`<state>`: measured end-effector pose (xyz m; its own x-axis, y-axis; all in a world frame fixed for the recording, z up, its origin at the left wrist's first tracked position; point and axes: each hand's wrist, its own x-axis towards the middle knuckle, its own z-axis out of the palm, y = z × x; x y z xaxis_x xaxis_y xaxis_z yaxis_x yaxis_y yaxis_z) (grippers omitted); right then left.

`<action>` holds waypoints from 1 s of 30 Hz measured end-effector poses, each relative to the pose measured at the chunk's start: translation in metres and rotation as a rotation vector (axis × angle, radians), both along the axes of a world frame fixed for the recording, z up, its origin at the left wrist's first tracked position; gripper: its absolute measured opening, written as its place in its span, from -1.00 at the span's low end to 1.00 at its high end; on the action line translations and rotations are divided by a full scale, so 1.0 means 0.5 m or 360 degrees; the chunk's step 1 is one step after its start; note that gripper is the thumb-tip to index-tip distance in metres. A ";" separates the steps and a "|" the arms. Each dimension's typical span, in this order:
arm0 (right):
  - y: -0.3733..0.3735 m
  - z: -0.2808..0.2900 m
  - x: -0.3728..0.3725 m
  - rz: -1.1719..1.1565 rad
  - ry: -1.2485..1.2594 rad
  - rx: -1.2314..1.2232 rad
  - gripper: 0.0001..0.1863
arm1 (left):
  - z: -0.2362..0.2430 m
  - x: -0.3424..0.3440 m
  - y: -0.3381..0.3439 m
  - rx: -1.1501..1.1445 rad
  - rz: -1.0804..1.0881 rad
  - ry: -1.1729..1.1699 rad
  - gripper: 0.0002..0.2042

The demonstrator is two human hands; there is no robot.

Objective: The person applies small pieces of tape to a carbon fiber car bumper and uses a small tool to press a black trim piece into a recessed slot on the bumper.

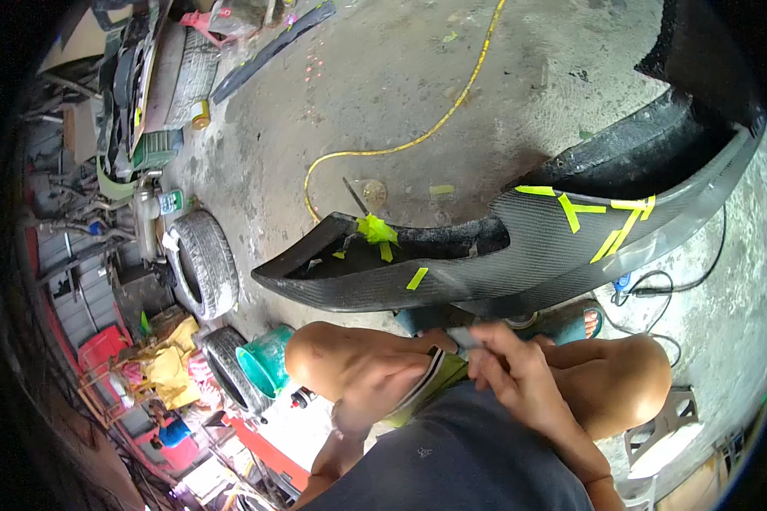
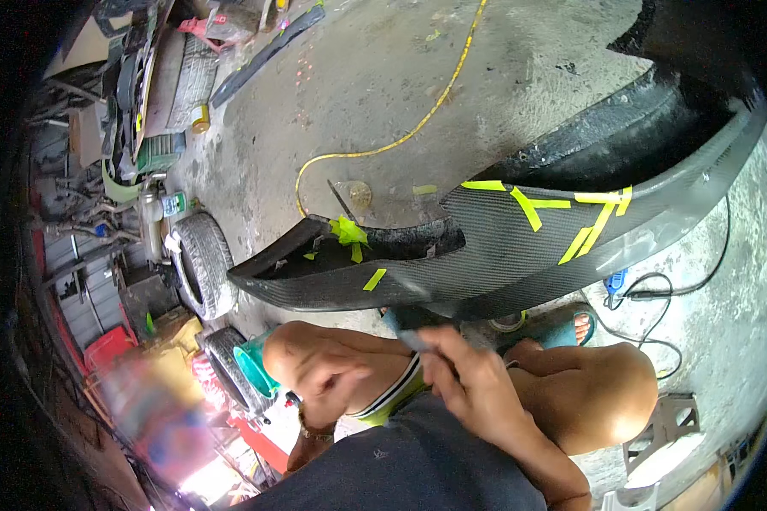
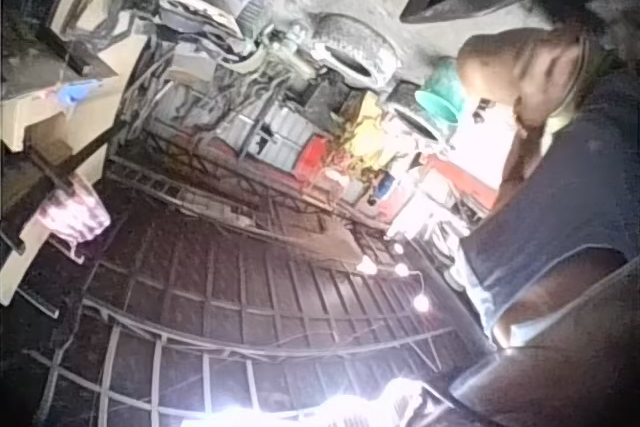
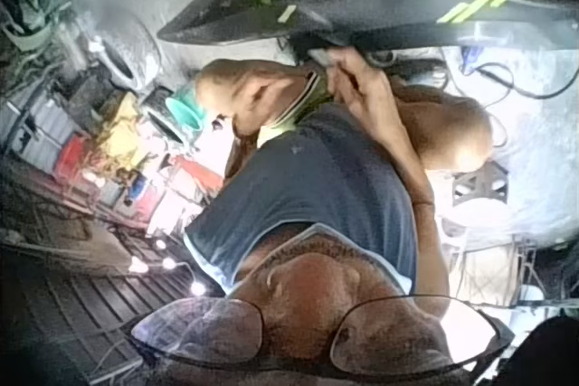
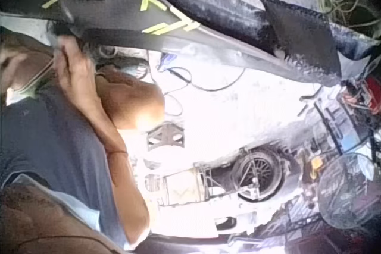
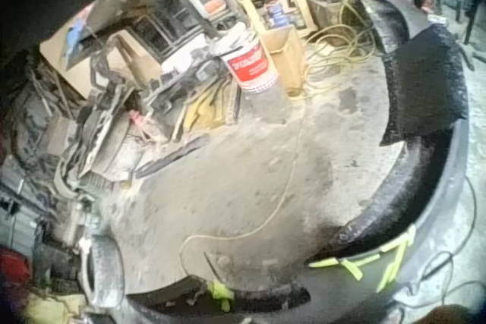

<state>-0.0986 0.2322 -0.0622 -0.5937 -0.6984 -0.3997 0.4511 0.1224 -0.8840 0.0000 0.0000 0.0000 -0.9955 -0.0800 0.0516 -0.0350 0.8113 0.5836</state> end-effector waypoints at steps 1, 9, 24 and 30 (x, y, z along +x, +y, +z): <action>-0.016 0.001 -0.013 -0.0047 -0.0078 0.0139 -0.67 | -0.002 -0.006 -0.003 0.0018 -0.0021 -0.0005 -0.78; -0.060 -0.021 -0.028 -0.0425 0.0601 0.0482 -0.70 | 0.029 -0.116 -0.083 -0.0818 -0.0330 -0.0108 -0.62; -0.112 -0.038 0.005 -0.0469 0.0690 0.0509 -0.72 | -0.011 -0.129 -0.099 -0.0939 -0.0379 -0.0334 -0.44; -0.116 -0.043 0.009 -0.0437 0.0762 0.0559 -0.78 | -0.020 -0.129 -0.100 -0.0895 -0.0334 -0.0252 -0.42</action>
